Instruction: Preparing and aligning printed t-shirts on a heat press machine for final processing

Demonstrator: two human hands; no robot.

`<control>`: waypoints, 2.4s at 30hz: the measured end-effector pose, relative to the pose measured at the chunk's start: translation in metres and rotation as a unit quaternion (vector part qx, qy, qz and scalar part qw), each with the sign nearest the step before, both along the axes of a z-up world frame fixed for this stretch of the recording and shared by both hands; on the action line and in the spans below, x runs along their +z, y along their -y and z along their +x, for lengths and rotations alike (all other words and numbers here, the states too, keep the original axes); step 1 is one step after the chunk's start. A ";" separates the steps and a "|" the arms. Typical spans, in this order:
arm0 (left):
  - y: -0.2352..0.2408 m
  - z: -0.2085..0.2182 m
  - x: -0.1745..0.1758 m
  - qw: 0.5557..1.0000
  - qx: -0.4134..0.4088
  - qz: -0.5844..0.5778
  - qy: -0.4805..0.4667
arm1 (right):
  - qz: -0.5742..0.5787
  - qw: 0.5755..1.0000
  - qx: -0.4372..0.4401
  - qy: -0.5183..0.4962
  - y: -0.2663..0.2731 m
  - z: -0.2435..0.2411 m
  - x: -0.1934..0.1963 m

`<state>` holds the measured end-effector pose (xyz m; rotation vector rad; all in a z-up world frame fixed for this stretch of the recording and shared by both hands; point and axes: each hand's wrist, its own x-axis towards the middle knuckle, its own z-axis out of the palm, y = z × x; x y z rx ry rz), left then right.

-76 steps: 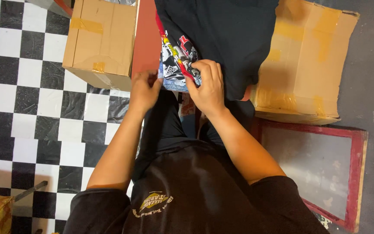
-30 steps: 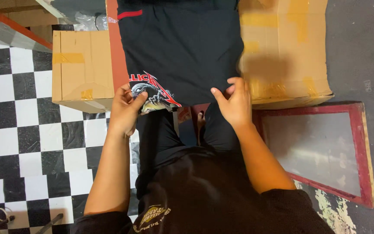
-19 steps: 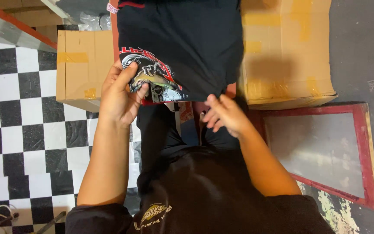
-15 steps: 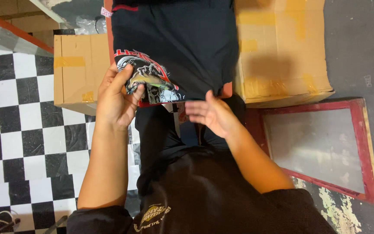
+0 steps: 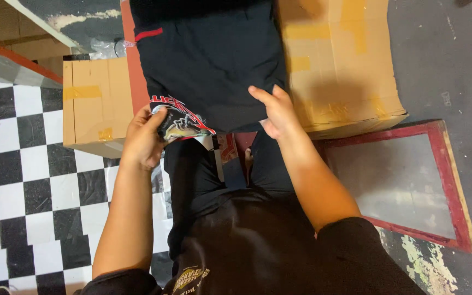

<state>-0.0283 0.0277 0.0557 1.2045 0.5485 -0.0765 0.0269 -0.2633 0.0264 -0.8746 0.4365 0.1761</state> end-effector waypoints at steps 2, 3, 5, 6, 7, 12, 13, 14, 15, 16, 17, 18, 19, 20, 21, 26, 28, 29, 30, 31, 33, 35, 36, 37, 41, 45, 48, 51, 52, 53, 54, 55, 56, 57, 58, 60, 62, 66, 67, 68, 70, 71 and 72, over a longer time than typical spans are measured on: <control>0.006 0.010 -0.001 0.999 0.009 0.028 0.037 | -0.002 0.999 0.007 0.038 -0.004 0.004 -0.005; 0.010 0.014 -0.003 0.996 0.020 0.056 0.069 | -0.005 0.997 0.017 0.071 -0.004 0.004 -0.009; 0.029 0.010 0.028 0.988 0.013 0.092 0.124 | -0.029 0.993 0.003 0.115 -0.007 0.000 0.017; 0.040 0.009 0.044 0.976 0.011 0.126 0.179 | -0.053 0.986 -0.005 0.158 -0.007 -0.002 0.030; 0.049 0.006 0.060 0.975 0.004 0.125 0.183 | -0.054 0.985 -0.014 0.161 -0.003 -0.004 0.037; 0.094 -0.005 0.130 0.951 -0.067 0.110 0.280 | -0.051 0.958 -0.067 0.276 0.031 -0.024 0.077; 0.101 -0.003 0.134 0.950 -0.076 0.109 0.283 | -0.053 0.956 -0.077 0.278 0.041 -0.030 0.084; 0.108 0.000 0.139 0.951 -0.082 0.066 0.291 | -0.050 0.952 -0.089 0.289 0.051 -0.035 0.090; 0.117 0.003 0.143 0.951 -0.088 0.023 0.296 | -0.047 0.948 -0.101 0.299 0.062 -0.041 0.097; 0.132 0.013 0.144 0.949 -0.098 0.020 0.297 | -0.050 0.946 -0.111 0.300 0.074 -0.038 0.093; 0.146 0.021 0.145 0.951 -0.120 0.021 0.285 | -0.074 0.942 -0.124 0.303 0.085 -0.037 0.089; 0.160 0.029 0.146 0.951 -0.142 0.021 0.272 | -0.099 0.937 -0.138 0.306 0.096 -0.037 0.085; 0.175 0.044 0.143 0.950 -0.149 0.019 0.272 | -0.101 0.936 -0.145 0.304 0.105 -0.031 0.086; 0.191 0.058 0.139 0.938 -0.219 0.037 0.267 | -0.121 0.928 -0.138 0.324 0.115 -0.025 0.087; 0.204 0.070 0.134 0.921 -0.287 0.056 0.258 | -0.140 0.921 -0.129 0.341 0.122 -0.021 0.087; 0.273 0.121 0.127 0.868 -0.367 0.038 0.333 | -0.204 0.875 -0.215 0.384 0.166 0.006 0.079; 0.289 0.133 0.126 0.853 -0.389 0.001 0.347 | -0.224 0.861 -0.246 0.384 0.180 0.006 0.082; 0.292 0.137 0.125 0.849 -0.386 0.025 0.359 | -0.254 0.848 -0.272 0.376 0.184 0.006 0.083; 0.295 0.142 0.124 0.844 -0.384 0.049 0.371 | -0.284 0.834 -0.297 0.368 0.188 0.006 0.083; 0.293 0.158 0.101 0.845 -0.387 0.048 0.366 | -0.284 0.836 -0.299 0.362 0.191 0.009 0.068; 0.287 0.189 0.054 0.799 -0.306 0.282 0.433 | -0.370 0.844 -0.309 0.234 0.194 0.015 0.037; 0.264 0.205 -0.009 0.767 -0.303 0.446 0.349 | -0.369 0.889 -0.255 0.096 0.200 0.026 -0.038; 0.251 0.213 -0.040 0.706 -0.287 0.595 0.256 | -0.359 0.912 -0.194 -0.039 0.201 0.033 -0.076; 0.248 0.203 -0.043 0.707 -0.287 0.597 0.248 | -0.357 0.914 -0.188 -0.043 0.196 0.029 -0.102; 0.239 0.158 -0.025 0.686 -0.311 0.539 0.376 | -0.305 0.924 -0.139 -0.184 0.175 0.006 -0.166; 0.217 0.118 0.022 0.658 -0.311 0.512 0.456 | -0.306 0.917 -0.183 -0.180 0.157 -0.006 -0.188; 0.185 0.097 0.040 0.668 -0.280 0.515 0.459 | -0.430 0.856 -0.250 -0.144 0.146 -0.014 -0.167; 0.131 0.093 0.025 0.680 -0.252 0.512 0.461 | -0.496 0.800 -0.309 -0.135 0.135 -0.004 -0.183; 0.114 0.089 0.021 0.680 -0.247 0.514 0.461 | -0.496 0.802 -0.307 -0.130 0.121 -0.004 -0.161; 0.097 0.084 0.016 0.675 -0.220 0.549 0.441 | -0.466 0.830 -0.306 -0.035 0.106 -0.007 -0.140; 0.081 0.078 0.011 0.668 -0.194 0.584 0.419 | -0.430 0.849 -0.301 0.059 0.092 -0.010 -0.118; 0.065 0.071 0.004 0.669 -0.189 0.585 0.418 | -0.430 0.850 -0.297 0.063 0.076 -0.014 -0.098; 0.050 0.063 -0.004 0.670 -0.170 0.618 0.375 | -0.449 0.844 -0.269 0.118 0.060 -0.018 -0.077; 0.035 0.057 -0.011 0.668 -0.150 0.649 0.332 | -0.465 0.833 -0.242 0.174 0.045 -0.021 -0.056; 0.021 0.050 -0.025 0.669 -0.144 0.650 0.332 | -0.466 0.833 -0.239 0.179 0.034 -0.022 -0.046; -0.005 0.039 -0.052 0.697 -0.103 0.659 0.264 | -0.506 0.825 -0.109 0.226 0.012 -0.024 -0.025; -0.008 0.025 -0.063 0.736 -0.088 0.633 0.224 | -0.537 0.815 -0.019 0.216 0.005 -0.025 -0.025; 0.005 0.001 -0.054 0.803 -0.036 0.559 0.202 | -0.622 0.747 0.041 0.230 -0.010 -0.032 -0.026; 0.002 0.001 -0.060 0.804 -0.024 0.561 0.194 | -0.619 0.746 0.053 0.239 -0.012 -0.032 -0.020; 0.000 0.002 -0.066 0.812 -0.009 0.553 0.185 | -0.647 0.724 0.036 0.237 -0.013 -0.032 -0.016; -0.006 -0.005 -0.074 0.820 0.011 0.547 0.167 | -0.670 0.702 0.028 0.238 -0.014 -0.036 -0.016; -0.008 -0.004 -0.075 0.813 0.008 0.556 0.171 | -0.687 0.688 0.015 0.235 -0.011 -0.033 -0.020; -0.009 -0.002 -0.076 0.807 0.005 0.564 0.175 | -0.703 0.672 0.003 0.231 -0.008 -0.030 -0.024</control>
